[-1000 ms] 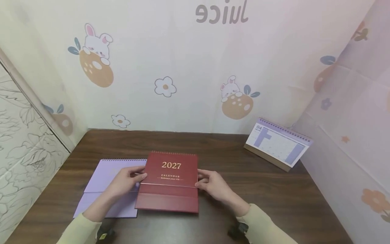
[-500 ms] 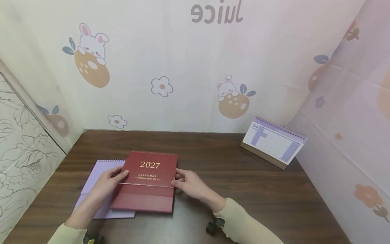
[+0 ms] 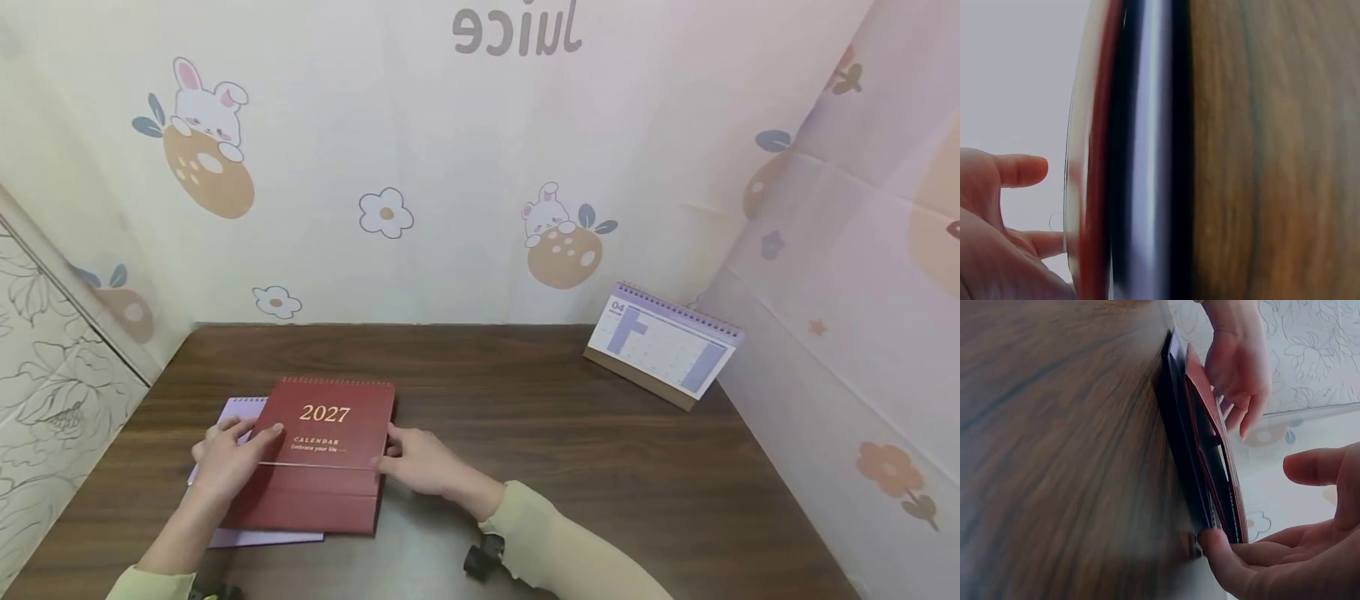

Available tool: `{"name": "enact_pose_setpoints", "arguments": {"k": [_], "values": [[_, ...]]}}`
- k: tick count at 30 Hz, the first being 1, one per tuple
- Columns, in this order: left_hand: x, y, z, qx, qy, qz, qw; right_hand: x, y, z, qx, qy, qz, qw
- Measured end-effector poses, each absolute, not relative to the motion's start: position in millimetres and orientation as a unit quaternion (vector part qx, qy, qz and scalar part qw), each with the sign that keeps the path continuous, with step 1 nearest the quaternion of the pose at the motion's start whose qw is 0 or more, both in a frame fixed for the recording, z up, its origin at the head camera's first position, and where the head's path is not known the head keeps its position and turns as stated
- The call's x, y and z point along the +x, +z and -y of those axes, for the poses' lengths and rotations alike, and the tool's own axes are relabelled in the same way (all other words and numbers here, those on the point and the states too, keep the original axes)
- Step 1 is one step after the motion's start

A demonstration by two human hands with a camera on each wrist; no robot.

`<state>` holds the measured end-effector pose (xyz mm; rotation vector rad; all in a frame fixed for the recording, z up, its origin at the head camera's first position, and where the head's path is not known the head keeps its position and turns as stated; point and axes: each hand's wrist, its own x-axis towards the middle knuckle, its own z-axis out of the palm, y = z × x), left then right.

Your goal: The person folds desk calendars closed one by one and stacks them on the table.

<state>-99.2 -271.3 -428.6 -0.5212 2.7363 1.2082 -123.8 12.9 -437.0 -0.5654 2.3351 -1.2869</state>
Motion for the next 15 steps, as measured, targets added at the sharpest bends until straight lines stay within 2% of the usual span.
{"name": "enact_pose_setpoints", "arguments": {"k": [5, 15], "values": [[-101, -428, 281, -0.182, 0.378, -0.906, 0.054, -125, -435, 1, -0.210, -0.418, -0.864, 0.189], [-105, -431, 302, -0.170, 0.359, -0.915, 0.071, -121, -433, 24, -0.211, -0.373, -0.880, 0.202]]}}
